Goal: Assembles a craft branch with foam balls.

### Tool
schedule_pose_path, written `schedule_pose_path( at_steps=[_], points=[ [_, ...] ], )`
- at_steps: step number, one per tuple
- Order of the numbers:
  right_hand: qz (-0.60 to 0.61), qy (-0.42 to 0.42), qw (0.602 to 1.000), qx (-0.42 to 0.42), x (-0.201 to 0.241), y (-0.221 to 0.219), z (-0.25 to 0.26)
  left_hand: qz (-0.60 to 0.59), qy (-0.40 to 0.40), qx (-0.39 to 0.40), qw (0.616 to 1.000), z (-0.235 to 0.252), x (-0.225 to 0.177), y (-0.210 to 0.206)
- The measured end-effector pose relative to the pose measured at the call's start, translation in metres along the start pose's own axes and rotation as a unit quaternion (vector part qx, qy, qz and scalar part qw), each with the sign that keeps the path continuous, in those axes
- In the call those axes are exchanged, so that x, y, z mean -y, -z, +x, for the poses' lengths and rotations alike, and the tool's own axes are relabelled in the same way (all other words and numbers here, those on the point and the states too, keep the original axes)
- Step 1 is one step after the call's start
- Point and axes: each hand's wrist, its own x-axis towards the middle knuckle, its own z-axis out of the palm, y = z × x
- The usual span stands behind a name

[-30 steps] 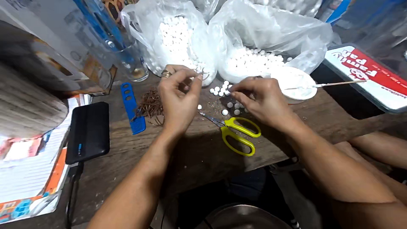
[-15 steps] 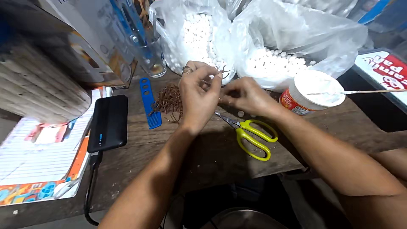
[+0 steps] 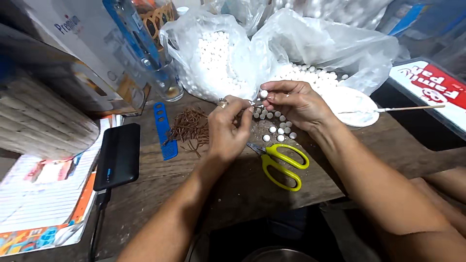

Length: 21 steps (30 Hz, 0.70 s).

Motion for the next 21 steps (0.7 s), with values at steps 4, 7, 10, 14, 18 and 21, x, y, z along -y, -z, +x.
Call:
schedule_pose_path(
  at_steps=[4, 7, 10, 14, 18, 21],
  points=[
    [0.018, 0.003, 0.999, 0.033, -0.0029, 0.0018, -0.0004, 0.002, -0.014, 0.002, 1.0, -0.0002, -0.0003, 0.001],
    [-0.004, 0.025, 0.999, 0.039, -0.0041, 0.0027, -0.0004, 0.001, -0.01, -0.006, 1.0, -0.0005, -0.0006, 0.0],
    [-0.038, 0.061, 0.997, 0.04, -0.0052, 0.0039, -0.0003, 0.011, -0.009, -0.01, 1.0, -0.0005, -0.0012, -0.001],
    [-0.051, 0.082, 0.995, 0.039, -0.006, 0.0046, -0.0003, 0.014, -0.01, -0.013, 1.0, -0.001, -0.0011, -0.0016],
    [-0.065, 0.083, 0.994, 0.036, -0.0055, 0.0036, -0.001, 0.014, -0.014, -0.013, 1.0, -0.0011, -0.0014, -0.0015],
    [-0.073, 0.09, 0.993, 0.038, -0.0058, 0.003, -0.0016, 0.017, -0.015, -0.012, 1.0, -0.001, -0.0018, -0.0014]
  ],
)
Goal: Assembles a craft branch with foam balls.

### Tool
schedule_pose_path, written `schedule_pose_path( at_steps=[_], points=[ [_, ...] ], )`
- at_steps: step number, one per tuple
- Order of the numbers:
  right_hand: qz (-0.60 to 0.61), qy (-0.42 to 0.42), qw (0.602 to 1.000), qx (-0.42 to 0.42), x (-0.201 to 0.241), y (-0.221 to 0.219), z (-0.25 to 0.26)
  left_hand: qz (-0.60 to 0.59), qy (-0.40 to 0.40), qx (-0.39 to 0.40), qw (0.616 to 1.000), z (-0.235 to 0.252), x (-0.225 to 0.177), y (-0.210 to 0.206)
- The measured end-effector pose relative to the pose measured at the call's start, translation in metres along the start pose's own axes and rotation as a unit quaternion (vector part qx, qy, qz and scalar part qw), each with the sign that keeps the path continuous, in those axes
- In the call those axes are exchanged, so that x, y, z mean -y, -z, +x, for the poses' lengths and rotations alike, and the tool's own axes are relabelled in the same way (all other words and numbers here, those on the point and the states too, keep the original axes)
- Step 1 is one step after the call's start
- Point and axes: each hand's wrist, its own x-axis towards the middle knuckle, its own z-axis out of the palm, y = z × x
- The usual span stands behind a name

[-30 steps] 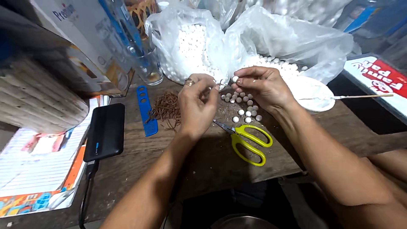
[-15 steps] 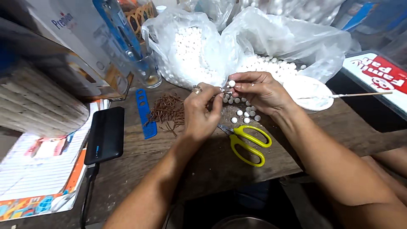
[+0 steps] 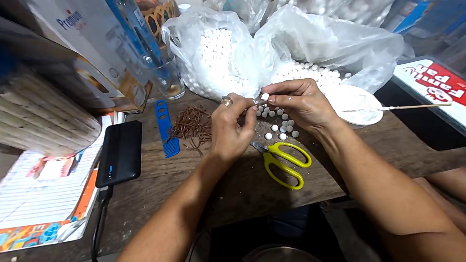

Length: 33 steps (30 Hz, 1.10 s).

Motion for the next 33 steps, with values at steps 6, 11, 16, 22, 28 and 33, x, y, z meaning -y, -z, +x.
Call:
schedule_pose_path(
  at_steps=[6, 11, 16, 22, 28, 33],
  points=[
    [-0.024, 0.013, 1.0, 0.004, -0.0008, 0.0003, -0.0002, 0.01, 0.01, 0.012, 1.0, -0.0002, -0.0013, 0.0009],
    [-0.042, 0.024, 0.999, 0.011, -0.0011, 0.0013, -0.0002, 0.015, 0.016, 0.015, 1.0, -0.0005, -0.0011, 0.0003],
    [-0.08, 0.047, 0.996, 0.014, -0.0007, 0.0031, 0.0, -0.005, 0.021, 0.021, 1.0, 0.0003, -0.0007, 0.0012],
    [-0.1, 0.055, 0.993, 0.028, 0.0008, -0.0001, -0.002, 0.003, 0.033, 0.028, 0.999, -0.0011, 0.0005, 0.0013],
    [-0.158, 0.083, 0.983, 0.039, 0.0003, -0.0027, -0.0034, 0.01, 0.028, 0.023, 0.999, -0.0026, 0.0013, -0.0017],
    [-0.176, 0.09, 0.979, 0.045, -0.0022, -0.0047, -0.0046, 0.018, 0.034, 0.019, 0.999, -0.0037, 0.0009, -0.0027]
  ],
)
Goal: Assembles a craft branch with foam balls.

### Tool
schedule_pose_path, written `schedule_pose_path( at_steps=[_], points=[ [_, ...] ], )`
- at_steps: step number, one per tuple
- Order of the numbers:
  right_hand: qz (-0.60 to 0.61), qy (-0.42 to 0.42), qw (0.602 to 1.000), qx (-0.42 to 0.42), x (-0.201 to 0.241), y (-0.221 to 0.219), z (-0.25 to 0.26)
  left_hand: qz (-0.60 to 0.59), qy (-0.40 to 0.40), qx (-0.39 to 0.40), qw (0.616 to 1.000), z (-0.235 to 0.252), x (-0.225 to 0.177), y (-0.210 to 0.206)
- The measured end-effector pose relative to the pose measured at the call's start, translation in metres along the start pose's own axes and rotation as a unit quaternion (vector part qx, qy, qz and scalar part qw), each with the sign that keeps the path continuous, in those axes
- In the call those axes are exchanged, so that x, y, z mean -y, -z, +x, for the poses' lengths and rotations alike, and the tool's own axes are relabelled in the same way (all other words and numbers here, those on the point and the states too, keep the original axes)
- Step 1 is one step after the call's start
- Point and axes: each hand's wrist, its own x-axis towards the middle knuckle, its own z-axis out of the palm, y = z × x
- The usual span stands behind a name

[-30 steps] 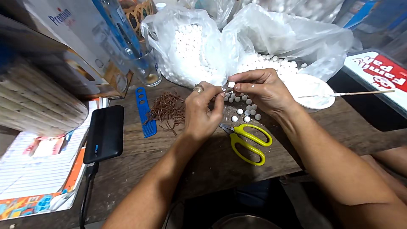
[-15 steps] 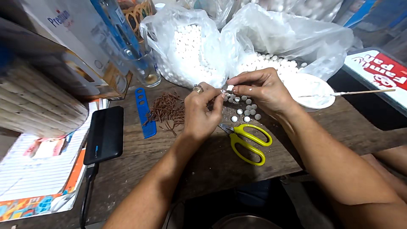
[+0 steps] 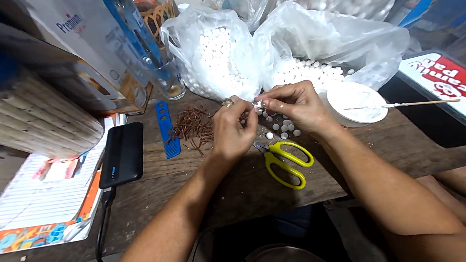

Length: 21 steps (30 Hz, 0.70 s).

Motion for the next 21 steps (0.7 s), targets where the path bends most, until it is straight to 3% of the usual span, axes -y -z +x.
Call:
schedule_pose_path(
  at_steps=[8, 12, 15, 21],
  points=[
    [-0.009, 0.004, 1.0, -0.006, 0.003, 0.003, 0.002, -0.009, 0.028, 0.01, 0.999, 0.001, -0.003, 0.004],
    [-0.114, -0.01, 0.992, -0.05, -0.006, 0.014, 0.005, -0.128, 0.193, -0.008, 0.973, 0.014, -0.003, 0.012],
    [-0.255, -0.054, 0.965, -0.014, -0.017, 0.014, 0.007, -0.222, 0.302, -0.012, 0.927, 0.019, -0.001, 0.014],
    [-0.358, -0.114, 0.925, 0.061, -0.015, -0.002, 0.021, -0.275, 0.347, -0.003, 0.896, 0.021, -0.006, 0.013]
  ],
)
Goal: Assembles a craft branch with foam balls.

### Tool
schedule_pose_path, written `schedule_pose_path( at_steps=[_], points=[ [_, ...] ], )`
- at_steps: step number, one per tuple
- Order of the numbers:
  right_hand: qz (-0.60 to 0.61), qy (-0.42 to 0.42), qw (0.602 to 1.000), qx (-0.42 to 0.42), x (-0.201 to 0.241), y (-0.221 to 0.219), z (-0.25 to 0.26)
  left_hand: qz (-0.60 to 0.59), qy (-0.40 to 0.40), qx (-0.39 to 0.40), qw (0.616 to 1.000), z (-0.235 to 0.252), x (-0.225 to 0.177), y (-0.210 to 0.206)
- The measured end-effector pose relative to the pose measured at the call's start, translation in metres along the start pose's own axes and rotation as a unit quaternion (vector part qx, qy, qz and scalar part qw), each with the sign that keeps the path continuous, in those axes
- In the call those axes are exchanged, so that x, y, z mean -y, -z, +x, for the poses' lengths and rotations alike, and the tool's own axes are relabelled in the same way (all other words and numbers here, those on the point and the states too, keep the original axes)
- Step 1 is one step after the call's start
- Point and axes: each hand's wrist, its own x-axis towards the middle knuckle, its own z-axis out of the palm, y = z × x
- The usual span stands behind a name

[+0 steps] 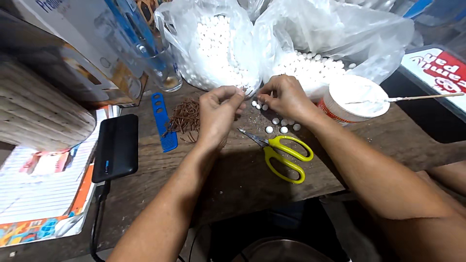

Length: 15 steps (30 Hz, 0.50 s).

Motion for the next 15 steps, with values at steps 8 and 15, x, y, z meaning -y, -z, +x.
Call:
schedule_pose_path(
  at_steps=[8, 15],
  points=[
    [-0.05, 0.006, 0.998, 0.027, 0.006, -0.01, 0.003, -0.003, -0.001, -0.001, 1.0, -0.002, -0.002, -0.001],
    [0.502, -0.093, 0.858, -0.053, 0.009, 0.01, -0.014, 0.057, -0.088, -0.013, 0.994, -0.004, 0.001, -0.001]
  ],
)
